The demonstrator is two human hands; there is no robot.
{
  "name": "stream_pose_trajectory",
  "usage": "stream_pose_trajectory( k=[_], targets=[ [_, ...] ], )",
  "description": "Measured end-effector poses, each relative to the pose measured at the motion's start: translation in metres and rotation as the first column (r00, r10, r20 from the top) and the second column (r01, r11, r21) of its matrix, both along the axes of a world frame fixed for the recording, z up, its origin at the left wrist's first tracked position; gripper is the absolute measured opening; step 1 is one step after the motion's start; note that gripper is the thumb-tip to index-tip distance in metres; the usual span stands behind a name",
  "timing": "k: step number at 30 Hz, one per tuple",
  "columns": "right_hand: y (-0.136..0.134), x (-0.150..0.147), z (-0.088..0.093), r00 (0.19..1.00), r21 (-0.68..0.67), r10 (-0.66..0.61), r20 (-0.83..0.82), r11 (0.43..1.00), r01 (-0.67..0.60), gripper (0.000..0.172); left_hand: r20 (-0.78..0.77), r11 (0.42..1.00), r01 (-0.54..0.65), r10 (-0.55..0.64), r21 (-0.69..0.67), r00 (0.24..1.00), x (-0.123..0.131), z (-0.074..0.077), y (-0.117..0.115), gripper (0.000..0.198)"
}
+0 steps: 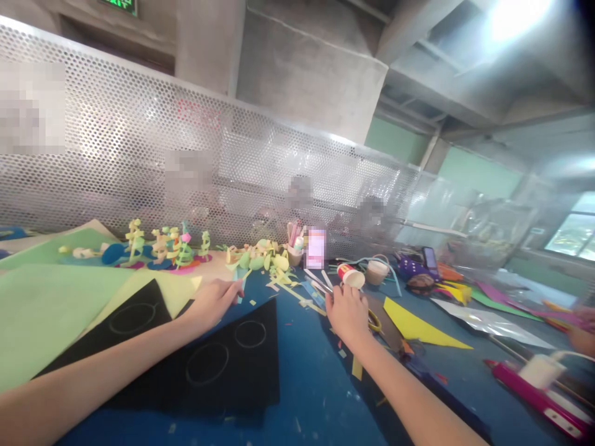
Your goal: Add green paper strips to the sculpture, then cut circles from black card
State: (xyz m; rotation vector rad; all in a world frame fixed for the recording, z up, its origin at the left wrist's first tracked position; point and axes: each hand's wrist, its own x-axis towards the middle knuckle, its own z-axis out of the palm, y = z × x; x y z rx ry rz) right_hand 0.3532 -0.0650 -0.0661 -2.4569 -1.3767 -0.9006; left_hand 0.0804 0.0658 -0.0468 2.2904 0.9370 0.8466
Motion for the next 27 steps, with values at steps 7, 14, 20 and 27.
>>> stream_pose_trajectory(
  k=[7, 14, 20, 27],
  targets=[
    [0.002, 0.001, -0.001, 0.999, -0.037, -0.039, -0.015, 0.999, 0.039, 0.029, 0.000, 1.000, -0.007, 0.007, 0.007, 1.000, 0.000, -0.005, 0.002, 0.056],
    [0.001, 0.009, 0.004, 0.993, -0.023, -0.117, -0.011, 0.993, 0.116, 0.032, -0.045, 0.995, 0.037, -0.032, 0.093, 0.998, 0.000, -0.001, -0.002, 0.055],
    [0.001, 0.006, 0.006, 0.986, -0.072, -0.158, -0.051, 0.985, 0.154, 0.030, -0.066, 0.991, 0.051, -0.043, 0.120, 0.997, 0.002, -0.001, -0.001, 0.054],
    [0.000, 0.005, 0.008, 0.962, -0.157, -0.234, -0.144, 0.965, 0.212, 0.032, -0.074, 0.989, 0.057, -0.048, 0.134, 0.996, 0.002, 0.000, -0.004, 0.053]
  ],
)
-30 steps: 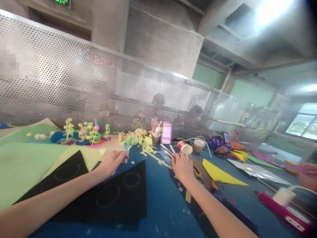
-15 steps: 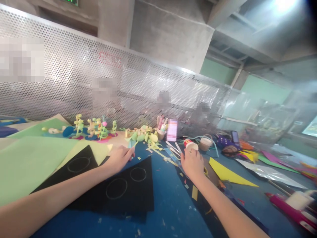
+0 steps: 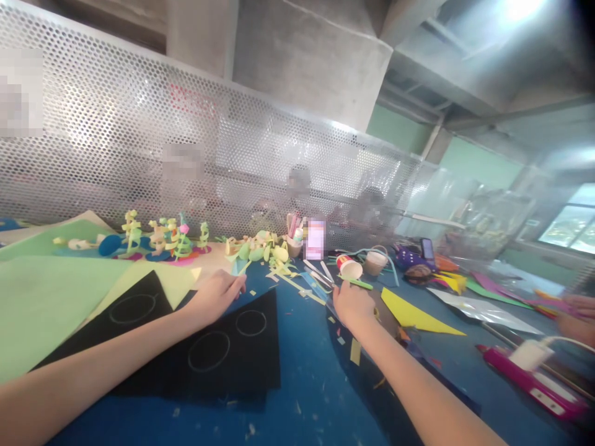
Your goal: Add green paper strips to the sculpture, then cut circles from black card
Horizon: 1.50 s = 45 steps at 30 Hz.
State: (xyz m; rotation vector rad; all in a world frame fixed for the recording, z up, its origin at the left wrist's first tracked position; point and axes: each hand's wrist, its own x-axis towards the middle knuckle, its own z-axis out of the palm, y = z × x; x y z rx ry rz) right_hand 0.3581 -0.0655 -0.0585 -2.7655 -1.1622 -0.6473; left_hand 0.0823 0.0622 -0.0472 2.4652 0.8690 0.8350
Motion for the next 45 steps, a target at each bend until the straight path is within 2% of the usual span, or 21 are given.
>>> stream_pose_trajectory(
  k=[4, 8, 14, 18, 21, 24, 28, 30, 32, 35, 37, 39, 41, 43, 45],
  targets=[
    [0.000, 0.001, 0.003, 0.999, -0.003, -0.010, -0.043, 1.000, 0.010, 0.031, -0.008, 1.000, -0.001, 0.001, 0.015, 1.000, 0.000, 0.001, 0.000, 0.054],
    [0.000, -0.004, 0.006, 0.994, -0.016, 0.045, -0.095, 0.999, -0.047, 0.027, -0.012, 1.000, 0.005, -0.004, 0.014, 1.000, 0.001, 0.001, 0.001, 0.053],
    [0.003, -0.008, 0.015, 0.994, -0.021, 0.078, -0.076, 0.997, -0.080, 0.023, -0.013, 1.000, 0.002, -0.001, 0.014, 1.000, 0.001, -0.001, 0.002, 0.053],
    [0.006, 0.023, 0.026, 0.996, -0.023, 0.021, -0.092, 0.999, -0.023, 0.028, -0.017, 1.000, 0.009, -0.009, 0.030, 1.000, 0.002, -0.001, 0.002, 0.053],
    [0.005, 0.054, 0.026, 0.990, -0.029, 0.001, -0.138, 1.000, -0.005, 0.030, -0.027, 0.999, 0.011, -0.010, 0.044, 1.000, 0.003, 0.001, 0.001, 0.054],
    [0.001, 0.075, 0.022, 0.976, -0.033, 0.035, -0.215, 0.999, -0.043, 0.031, -0.037, 0.999, 0.013, -0.011, 0.046, 0.999, 0.002, 0.002, -0.001, 0.054],
    [-0.004, 0.086, 0.023, 0.928, 0.023, 0.131, -0.349, 0.991, -0.132, 0.028, -0.065, 1.000, -0.013, 0.014, 0.016, 0.998, -0.002, 0.005, 0.003, 0.053],
    [-0.003, 0.084, 0.029, 0.871, 0.076, 0.210, -0.444, 0.978, -0.196, 0.027, -0.117, 0.998, -0.057, 0.061, 0.040, 0.991, 0.001, 0.010, 0.007, 0.048],
    [-0.001, 0.078, 0.036, 0.778, 0.143, 0.300, -0.552, 0.953, -0.266, 0.028, -0.173, 0.995, -0.069, 0.081, 0.075, 0.982, 0.012, 0.020, 0.010, 0.040],
    [0.002, 0.060, 0.047, 0.575, 0.232, 0.414, -0.706, 0.902, -0.364, 0.028, -0.226, 0.994, 0.104, -0.092, 0.043, 0.970, 0.050, 0.033, 0.008, 0.034],
    [0.001, 0.047, 0.054, 0.434, 0.261, 0.444, -0.784, 0.869, -0.420, 0.029, -0.240, 0.981, 0.195, -0.185, 0.019, 0.953, 0.084, 0.036, 0.001, 0.032],
    [-0.002, 0.037, 0.059, 0.319, 0.269, 0.440, -0.839, 0.846, -0.459, 0.033, -0.248, 0.968, 0.252, -0.244, 0.004, 0.937, 0.115, 0.032, -0.007, 0.031],
    [-0.007, 0.034, 0.063, 0.245, 0.267, 0.419, -0.875, 0.837, -0.477, 0.037, -0.250, 0.962, 0.271, -0.268, -0.020, 0.931, 0.139, 0.023, -0.012, 0.030],
    [-0.013, 0.038, 0.065, 0.205, 0.263, 0.398, -0.894, 0.837, -0.480, 0.041, -0.233, 0.960, 0.272, -0.279, -0.060, 0.932, 0.152, 0.014, -0.013, 0.020],
    [-0.017, 0.046, 0.065, 0.189, 0.259, 0.387, -0.903, 0.839, -0.478, 0.043, -0.196, 0.953, 0.280, -0.298, -0.117, 0.934, 0.155, 0.007, -0.008, 0.015]
  ],
)
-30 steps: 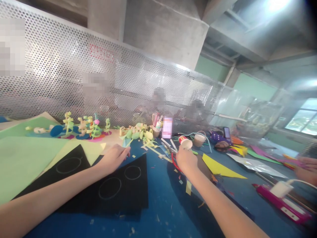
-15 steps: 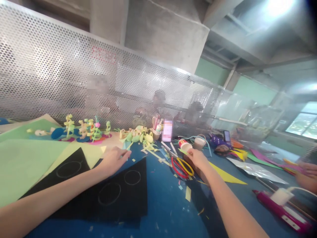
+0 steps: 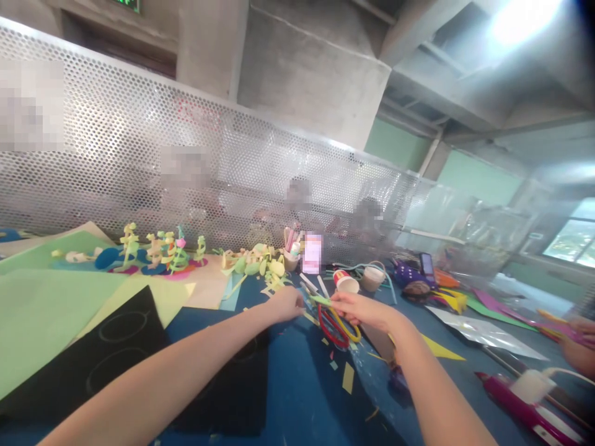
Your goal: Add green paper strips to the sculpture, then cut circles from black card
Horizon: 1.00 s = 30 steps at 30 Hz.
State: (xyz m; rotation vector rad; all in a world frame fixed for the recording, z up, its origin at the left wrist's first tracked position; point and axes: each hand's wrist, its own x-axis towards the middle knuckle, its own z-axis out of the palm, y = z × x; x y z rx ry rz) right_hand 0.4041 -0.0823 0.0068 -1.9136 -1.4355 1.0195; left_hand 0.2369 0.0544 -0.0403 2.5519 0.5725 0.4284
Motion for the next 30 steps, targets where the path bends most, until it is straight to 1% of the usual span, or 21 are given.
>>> stream_pose_trajectory(
  k=[2, 5, 8, 12, 16, 20, 26, 28, 30],
  targets=[
    [-0.002, 0.007, 0.000, 1.000, -0.008, 0.011, -0.009, 1.000, -0.011, 0.045, 0.036, 0.996, 0.020, -0.017, -0.084, 0.999, -0.006, -0.003, 0.008, 0.016],
    [-0.003, 0.005, 0.004, 0.997, -0.018, 0.064, -0.035, 0.998, -0.064, 0.048, 0.126, 0.973, 0.069, -0.042, -0.219, 0.991, -0.025, -0.001, 0.020, 0.028],
    [-0.002, -0.008, 0.014, 0.990, -0.002, 0.128, -0.057, 0.992, -0.128, 0.048, 0.224, 0.938, 0.127, -0.054, -0.323, 0.973, -0.046, 0.003, 0.025, 0.036],
    [0.000, -0.029, 0.026, 0.986, 0.053, 0.167, -0.029, 0.985, -0.165, 0.047, 0.309, 0.898, 0.179, -0.051, -0.401, 0.950, -0.065, 0.009, 0.022, 0.039],
    [0.001, -0.041, 0.031, 0.984, 0.077, 0.175, 0.027, 0.981, -0.176, 0.046, 0.340, 0.868, 0.227, -0.073, -0.441, 0.938, -0.076, 0.019, 0.014, 0.037],
    [0.000, -0.047, 0.033, 0.982, 0.079, 0.179, 0.056, 0.980, -0.183, 0.046, 0.343, 0.857, 0.236, -0.075, -0.458, 0.936, -0.080, 0.029, 0.008, 0.036],
    [-0.004, -0.057, 0.041, 0.978, 0.084, 0.189, 0.085, 0.977, -0.197, 0.046, 0.324, 0.861, 0.197, -0.040, -0.470, 0.945, -0.086, 0.040, -0.004, 0.034],
    [-0.007, -0.064, 0.046, 0.976, 0.097, 0.204, 0.080, 0.973, -0.211, 0.045, 0.326, 0.867, 0.183, -0.025, -0.463, 0.945, -0.092, 0.045, -0.012, 0.033],
    [-0.011, -0.073, 0.053, 0.972, 0.119, 0.226, 0.064, 0.965, -0.232, 0.044, 0.346, 0.888, 0.166, -0.009, -0.429, 0.938, -0.103, 0.053, -0.025, 0.031]
  ],
)
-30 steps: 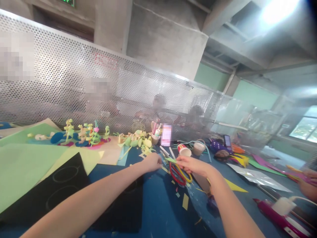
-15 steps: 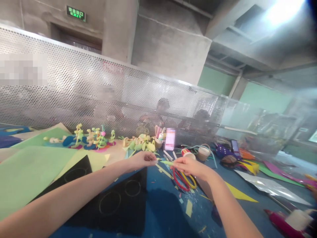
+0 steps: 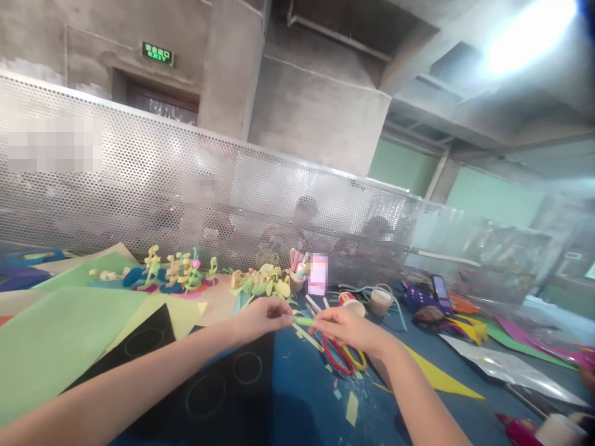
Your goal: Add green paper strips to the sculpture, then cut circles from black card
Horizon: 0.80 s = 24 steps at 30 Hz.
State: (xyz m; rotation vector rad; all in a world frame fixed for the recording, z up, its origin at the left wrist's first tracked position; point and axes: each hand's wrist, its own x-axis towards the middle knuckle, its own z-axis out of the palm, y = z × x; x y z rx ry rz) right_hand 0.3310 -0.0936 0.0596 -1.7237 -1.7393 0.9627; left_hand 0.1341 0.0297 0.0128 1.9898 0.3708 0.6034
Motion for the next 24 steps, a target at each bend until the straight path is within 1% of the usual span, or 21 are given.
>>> stream_pose_trajectory(
  k=[2, 3, 5, 7, 9, 11, 13, 15, 18, 20, 22, 23, 24],
  targets=[
    [-0.006, -0.013, 0.009, 0.999, 0.021, 0.029, -0.016, 0.999, -0.029, 0.042, 0.051, 0.996, -0.042, 0.038, 0.076, 0.998, -0.016, 0.011, -0.016, 0.029],
    [-0.009, -0.020, 0.013, 0.999, 0.029, 0.044, -0.019, 0.999, -0.044, 0.041, 0.073, 0.996, -0.041, 0.035, 0.082, 0.997, -0.024, 0.017, -0.025, 0.028],
    [-0.015, -0.038, 0.022, 0.997, 0.050, 0.079, 0.001, 0.996, -0.079, 0.039, 0.093, 0.999, -0.047, 0.046, 0.013, 0.995, -0.041, 0.028, -0.041, 0.030],
    [-0.021, -0.058, 0.029, 0.991, 0.078, 0.122, 0.048, 0.989, -0.125, 0.037, 0.123, 0.995, -0.072, 0.081, -0.076, 0.989, -0.054, 0.037, -0.055, 0.040],
    [-0.024, -0.076, 0.033, 0.986, 0.110, 0.145, 0.087, 0.982, -0.154, 0.036, 0.161, 0.990, -0.105, 0.119, -0.097, 0.980, -0.062, 0.042, -0.065, 0.046],
    [-0.026, -0.091, 0.035, 0.983, 0.155, 0.136, 0.120, 0.976, -0.154, 0.037, 0.246, 0.982, -0.149, 0.174, -0.120, 0.953, -0.067, 0.046, -0.071, 0.047],
    [-0.028, -0.101, 0.037, 0.982, 0.206, 0.129, 0.141, 0.966, -0.156, 0.037, 0.302, 0.973, -0.182, 0.219, -0.145, 0.928, -0.071, 0.048, -0.077, 0.047],
    [-0.030, -0.109, 0.038, 0.980, 0.239, 0.137, 0.145, 0.956, -0.168, 0.034, 0.323, 0.962, -0.205, 0.255, -0.181, 0.912, -0.073, 0.050, -0.082, 0.047],
    [-0.034, -0.116, 0.036, 0.980, 0.270, 0.133, 0.148, 0.948, -0.170, 0.031, 0.322, 0.953, -0.221, 0.281, -0.209, 0.904, -0.075, 0.049, -0.087, 0.049],
    [-0.034, -0.118, 0.031, 0.980, 0.305, 0.117, 0.161, 0.938, -0.162, 0.032, 0.308, 0.957, -0.220, 0.271, -0.189, 0.912, -0.073, 0.043, -0.084, 0.049],
    [-0.030, -0.113, 0.026, 0.975, 0.312, 0.115, 0.191, 0.934, -0.171, 0.034, 0.259, 0.958, -0.216, 0.260, -0.186, 0.930, -0.070, 0.032, -0.072, 0.047],
    [-0.026, -0.108, 0.023, 0.969, 0.285, 0.123, 0.216, 0.941, -0.183, 0.034, 0.203, 0.953, -0.230, 0.269, -0.197, 0.941, -0.068, 0.025, -0.064, 0.045],
    [-0.020, -0.099, 0.021, 0.959, 0.231, 0.132, 0.251, 0.954, -0.191, 0.033, 0.128, 0.947, -0.249, 0.278, -0.204, 0.952, -0.066, 0.017, -0.056, 0.043]
  ],
)
